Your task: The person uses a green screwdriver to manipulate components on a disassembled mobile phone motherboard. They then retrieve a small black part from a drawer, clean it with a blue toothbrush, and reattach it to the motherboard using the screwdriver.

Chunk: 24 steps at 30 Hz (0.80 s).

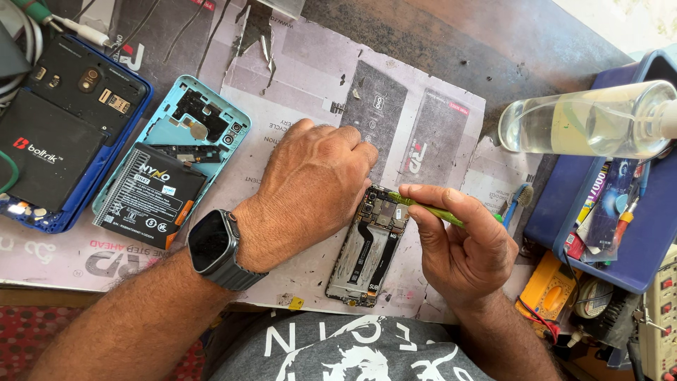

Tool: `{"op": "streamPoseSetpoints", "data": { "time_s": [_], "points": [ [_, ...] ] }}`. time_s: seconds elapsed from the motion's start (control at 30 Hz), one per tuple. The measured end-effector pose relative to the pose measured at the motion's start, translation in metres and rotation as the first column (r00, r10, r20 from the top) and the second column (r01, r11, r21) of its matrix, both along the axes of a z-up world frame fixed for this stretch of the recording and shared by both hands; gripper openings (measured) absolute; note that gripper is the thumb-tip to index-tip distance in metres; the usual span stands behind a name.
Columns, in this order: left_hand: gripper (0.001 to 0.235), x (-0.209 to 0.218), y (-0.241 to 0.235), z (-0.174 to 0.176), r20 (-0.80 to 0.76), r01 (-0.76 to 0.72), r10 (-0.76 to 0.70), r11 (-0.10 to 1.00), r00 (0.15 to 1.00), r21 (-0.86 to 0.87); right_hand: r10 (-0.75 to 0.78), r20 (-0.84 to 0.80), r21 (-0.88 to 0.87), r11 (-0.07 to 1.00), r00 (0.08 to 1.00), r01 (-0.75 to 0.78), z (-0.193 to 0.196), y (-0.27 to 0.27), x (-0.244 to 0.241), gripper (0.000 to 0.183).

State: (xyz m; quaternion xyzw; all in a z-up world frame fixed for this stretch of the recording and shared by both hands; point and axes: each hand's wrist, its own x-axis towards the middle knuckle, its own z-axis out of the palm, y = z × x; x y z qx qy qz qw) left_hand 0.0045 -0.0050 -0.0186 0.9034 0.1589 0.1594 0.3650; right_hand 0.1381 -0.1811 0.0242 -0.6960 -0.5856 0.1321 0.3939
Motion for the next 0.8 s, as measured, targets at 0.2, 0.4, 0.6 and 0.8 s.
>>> {"op": "streamPoseSetpoints", "data": {
  "time_s": [0.2, 0.4, 0.6, 0.8],
  "points": [
    [0.014, 0.001, 0.0, 0.0, -0.015, 0.011, -0.011, 1.0, 1.0, 0.004, 0.028, 0.005, 0.046, 0.999, 1.0, -0.029, -0.004, 0.0, 0.001, 0.043],
    [0.011, 0.0, -0.001, -0.002, -0.004, -0.004, 0.004, 1.0, 1.0, 0.011, 0.036, 0.01, 0.032, 0.999, 0.999, -0.037, -0.005, 0.0, 0.001, 0.044],
    [0.013, -0.002, 0.001, 0.004, -0.028, 0.016, -0.015, 1.0, 0.999, 0.009, 0.05, 0.048, 0.016, 0.999, 0.998, -0.05, -0.003, 0.006, 0.002, 0.045],
    [0.032, -0.005, 0.005, 0.012, -0.073, 0.099, -0.104, 0.993, 0.992, -0.067, 0.116, 0.142, 0.011, 0.993, 0.983, -0.118, 0.01, 0.023, 0.001, 0.051]
  ]
}}
